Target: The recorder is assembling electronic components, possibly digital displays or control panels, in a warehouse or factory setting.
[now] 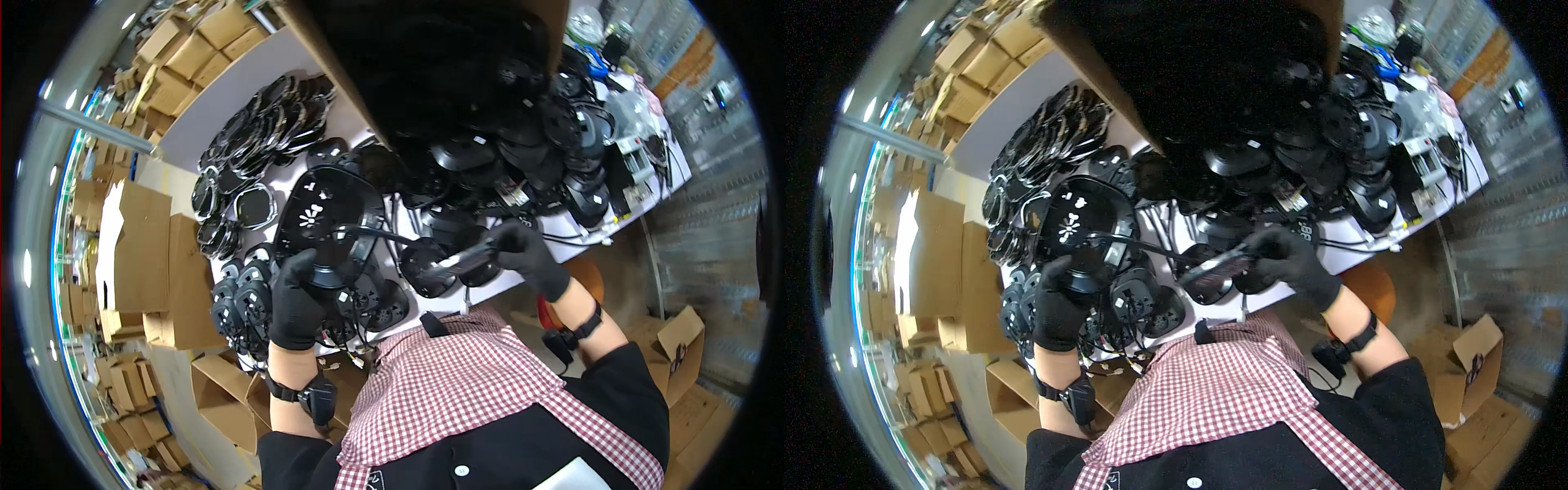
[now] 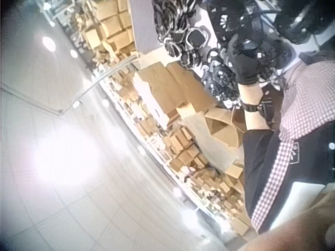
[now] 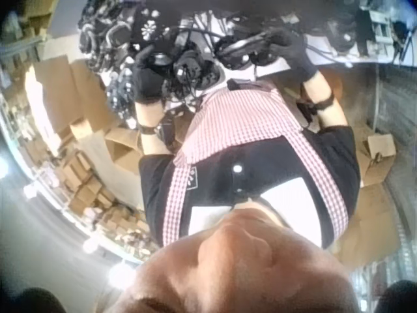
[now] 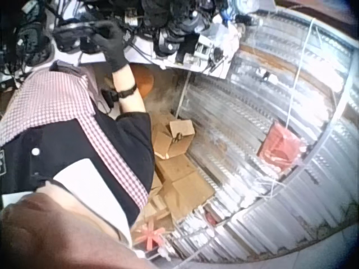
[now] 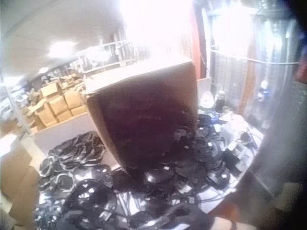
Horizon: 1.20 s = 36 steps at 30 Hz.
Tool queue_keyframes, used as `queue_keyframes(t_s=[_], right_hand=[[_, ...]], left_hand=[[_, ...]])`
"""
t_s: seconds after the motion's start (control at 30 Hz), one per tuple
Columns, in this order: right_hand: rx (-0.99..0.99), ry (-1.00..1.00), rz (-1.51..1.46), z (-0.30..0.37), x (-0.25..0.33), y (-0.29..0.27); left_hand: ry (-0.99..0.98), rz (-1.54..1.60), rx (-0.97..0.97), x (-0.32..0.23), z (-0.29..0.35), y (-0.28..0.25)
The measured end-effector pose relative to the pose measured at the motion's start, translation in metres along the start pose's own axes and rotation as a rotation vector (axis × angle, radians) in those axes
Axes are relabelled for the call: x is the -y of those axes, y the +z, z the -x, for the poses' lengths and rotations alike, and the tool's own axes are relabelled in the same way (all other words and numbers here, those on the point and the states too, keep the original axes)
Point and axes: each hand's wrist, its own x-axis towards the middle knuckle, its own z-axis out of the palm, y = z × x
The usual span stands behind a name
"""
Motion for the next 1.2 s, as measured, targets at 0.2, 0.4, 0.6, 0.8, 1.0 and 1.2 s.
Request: queue_keyframes(t_s=[0.2,0.4,0.6,0.8,1.0,1.2], right_hand=[[-0.007,-0.072,0.19,0.016,0.075,0.006],[0.281,-0.34,1.076,0.012,0.138,0.04],[0.193,-0.887,1.567,0.02,0.15,0.068],[0.28,-0.815,1.261,0.024,0.132,0.076],[0.001,-0.57,0.958,-0.026,0.119,0.094],[-0.177,0.084,0.481,-0.011,0.078,0.057]], left_hand=[[0.015,-0.281,0.017,-0.002,0.011,0.024],[-0.108,-0.636,-0.162,0.006,-0.002,0.025],[0.031,-0.746,-0.093,0.019,-0.002,0.026],[-0.058,-0.587,0.056,0.03,0.002,0.052],[-0.207,-0.55,0.369,0.053,-0.002,0.062],[-0.029,-0.424,0.378,0.065,0.005,0.033]])
